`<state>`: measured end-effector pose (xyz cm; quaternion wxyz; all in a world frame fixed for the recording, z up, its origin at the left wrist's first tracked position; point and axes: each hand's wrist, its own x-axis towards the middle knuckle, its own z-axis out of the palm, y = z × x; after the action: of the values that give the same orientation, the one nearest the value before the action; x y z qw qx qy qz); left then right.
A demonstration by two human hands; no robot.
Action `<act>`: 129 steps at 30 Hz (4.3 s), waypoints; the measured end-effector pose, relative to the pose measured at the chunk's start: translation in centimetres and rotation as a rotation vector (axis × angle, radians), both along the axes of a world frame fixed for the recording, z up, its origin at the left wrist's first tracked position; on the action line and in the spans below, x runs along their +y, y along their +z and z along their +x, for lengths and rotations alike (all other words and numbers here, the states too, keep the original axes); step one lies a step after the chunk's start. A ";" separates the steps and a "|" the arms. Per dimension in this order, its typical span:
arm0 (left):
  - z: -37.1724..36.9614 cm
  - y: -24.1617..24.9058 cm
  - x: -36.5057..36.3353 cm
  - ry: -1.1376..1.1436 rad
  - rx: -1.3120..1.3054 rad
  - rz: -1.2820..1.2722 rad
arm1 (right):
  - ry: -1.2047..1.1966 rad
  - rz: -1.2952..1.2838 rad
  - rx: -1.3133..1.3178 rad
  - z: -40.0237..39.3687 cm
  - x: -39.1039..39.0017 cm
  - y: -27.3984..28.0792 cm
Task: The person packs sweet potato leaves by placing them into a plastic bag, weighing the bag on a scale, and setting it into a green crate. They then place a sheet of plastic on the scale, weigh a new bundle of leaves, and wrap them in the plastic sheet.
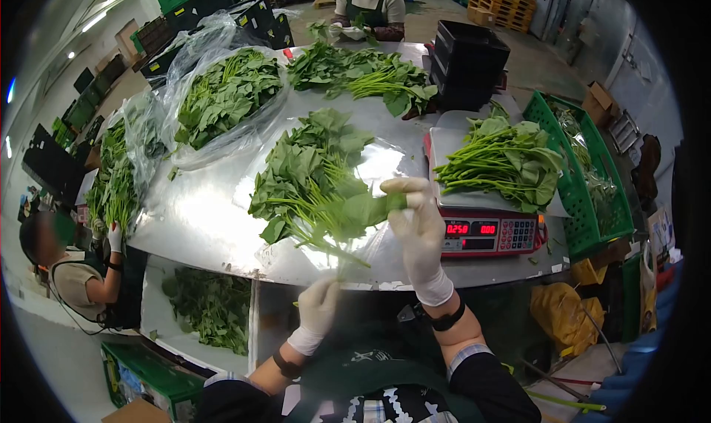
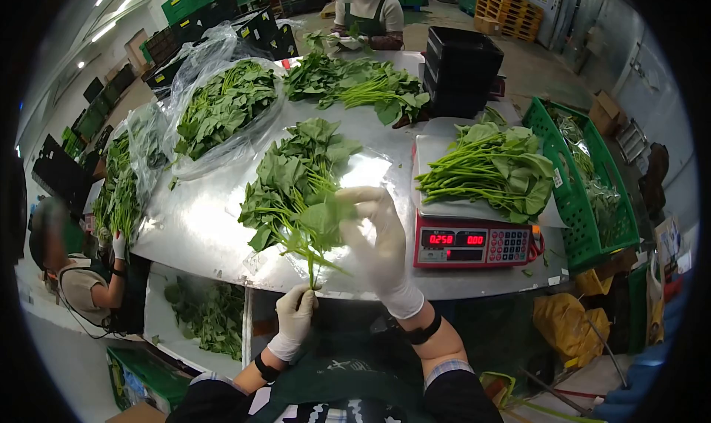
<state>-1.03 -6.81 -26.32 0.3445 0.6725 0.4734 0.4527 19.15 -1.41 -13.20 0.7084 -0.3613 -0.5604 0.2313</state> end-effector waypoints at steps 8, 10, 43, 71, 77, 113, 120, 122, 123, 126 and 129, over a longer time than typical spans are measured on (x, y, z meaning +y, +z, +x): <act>-1.1 -0.1 1.3 0.123 -0.054 -0.071 | 0.349 -0.002 -0.554 -1.0 -4.1 -4.7; -1.2 -0.1 1.5 0.125 -0.004 -0.018 | 0.347 -0.083 -0.581 -0.9 -4.3 -5.7; -1.6 3.5 1.3 0.128 0.476 0.340 | -0.151 0.135 -1.000 -3.4 -2.9 -8.2; -1.9 -0.3 1.6 -0.234 0.114 -0.491 | -0.340 0.097 -0.837 -3.2 -0.2 -7.7; -2.1 -3.0 -0.3 -0.383 -0.264 -0.739 | 0.323 0.369 -0.607 -8.4 -1.2 -1.0; -5.0 -1.7 4.9 -0.117 -0.697 -0.882 | 0.698 -0.763 0.421 3.2 7.9 -12.2; -4.7 -1.6 4.8 -0.121 -0.637 -0.866 | 0.508 -0.546 0.320 3.0 5.8 -8.2; -4.7 -1.7 4.9 -0.116 -0.690 -0.866 | 0.430 -0.587 0.130 2.5 4.2 -6.8; -4.5 -1.2 4.8 -0.113 -0.694 -0.865 | 0.433 -0.589 0.127 1.9 3.5 -7.0; -3.7 -0.3 4.6 -0.122 -0.762 -0.732 | 0.421 -0.628 0.014 -0.7 1.2 -8.6; -3.0 1.8 4.1 -0.053 -0.740 -0.667 | 0.429 -0.594 -0.037 -3.1 -0.8 -10.1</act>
<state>-4.00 -2.71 -24.54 0.6970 0.3318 0.4213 0.4760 16.05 -2.18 -23.28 0.4977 -0.4295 -0.5446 0.5208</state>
